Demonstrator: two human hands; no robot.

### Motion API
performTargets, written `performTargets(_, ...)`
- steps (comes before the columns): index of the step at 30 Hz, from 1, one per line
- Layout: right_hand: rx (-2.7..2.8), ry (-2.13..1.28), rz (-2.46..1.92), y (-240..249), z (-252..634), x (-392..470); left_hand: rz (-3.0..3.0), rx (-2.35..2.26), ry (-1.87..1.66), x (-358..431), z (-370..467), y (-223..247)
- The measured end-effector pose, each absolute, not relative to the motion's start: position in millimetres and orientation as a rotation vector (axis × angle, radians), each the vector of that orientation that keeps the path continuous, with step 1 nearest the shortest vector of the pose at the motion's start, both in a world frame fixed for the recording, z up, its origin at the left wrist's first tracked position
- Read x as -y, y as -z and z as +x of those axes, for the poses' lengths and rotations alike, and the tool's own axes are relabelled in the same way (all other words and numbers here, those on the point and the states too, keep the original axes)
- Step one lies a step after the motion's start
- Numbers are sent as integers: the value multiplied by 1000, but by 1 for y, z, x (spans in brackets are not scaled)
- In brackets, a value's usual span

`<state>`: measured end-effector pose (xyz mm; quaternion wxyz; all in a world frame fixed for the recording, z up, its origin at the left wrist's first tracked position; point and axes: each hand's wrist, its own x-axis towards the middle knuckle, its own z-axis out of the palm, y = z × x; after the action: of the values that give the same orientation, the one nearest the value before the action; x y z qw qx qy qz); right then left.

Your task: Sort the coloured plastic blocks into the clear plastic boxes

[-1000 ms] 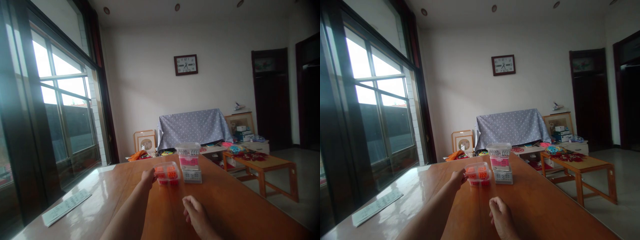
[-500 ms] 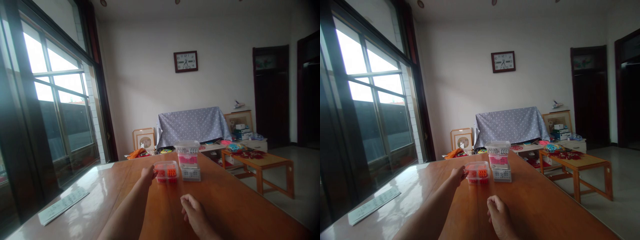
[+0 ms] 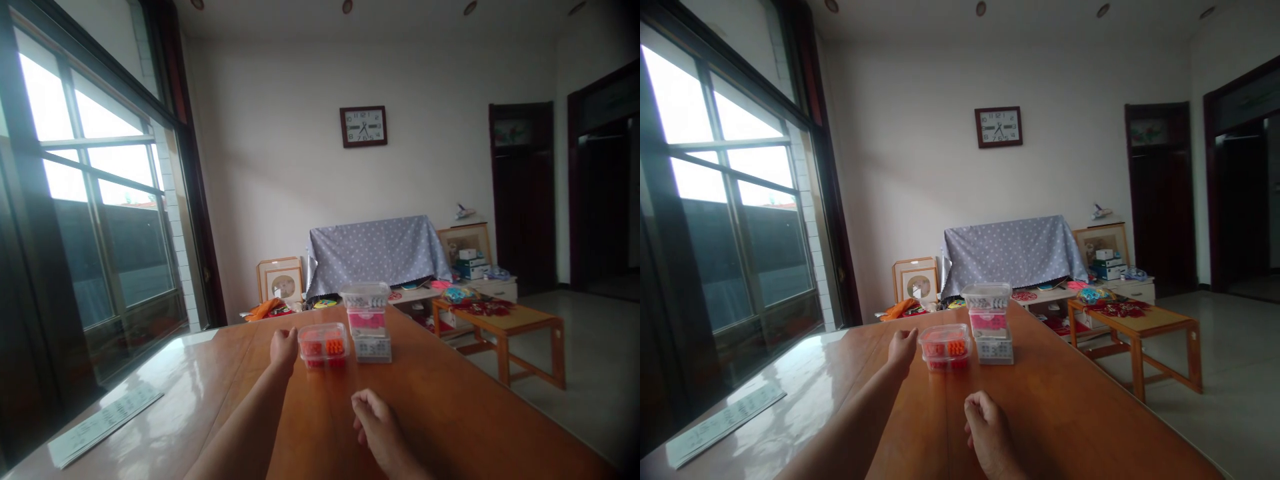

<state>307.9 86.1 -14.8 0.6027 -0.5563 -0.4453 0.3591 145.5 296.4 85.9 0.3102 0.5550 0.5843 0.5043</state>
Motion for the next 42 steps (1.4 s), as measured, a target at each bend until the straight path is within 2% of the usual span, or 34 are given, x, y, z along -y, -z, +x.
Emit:
performTargets(6,1024,-830,-1292,11,307,-85,1615,-1435,-1371,-272,151,-86)
performTargets(16,997,-860,-1293,3,311,-75,1550,-1186,-1267,-174,144,-42)
performTargets(22,956,-877,-1311,-5,310,-69,1393,-1372,-1376,-134,73,-38)
performTargets(27,996,-866,-1317,-3,311,-68,1545,-1526,-1356,-115,30,-22)
performTargets(34,1080,-775,-1345,2,303,-66,1915,-1659,-1031,-105,33,-11)
performTargets(39,914,-839,-1354,-9,306,-68,1932,-1679,-1008,-109,33,-9)
performTargets(42,829,-735,-1354,-28,319,-77,1928,-1676,-970,-110,32,-10)
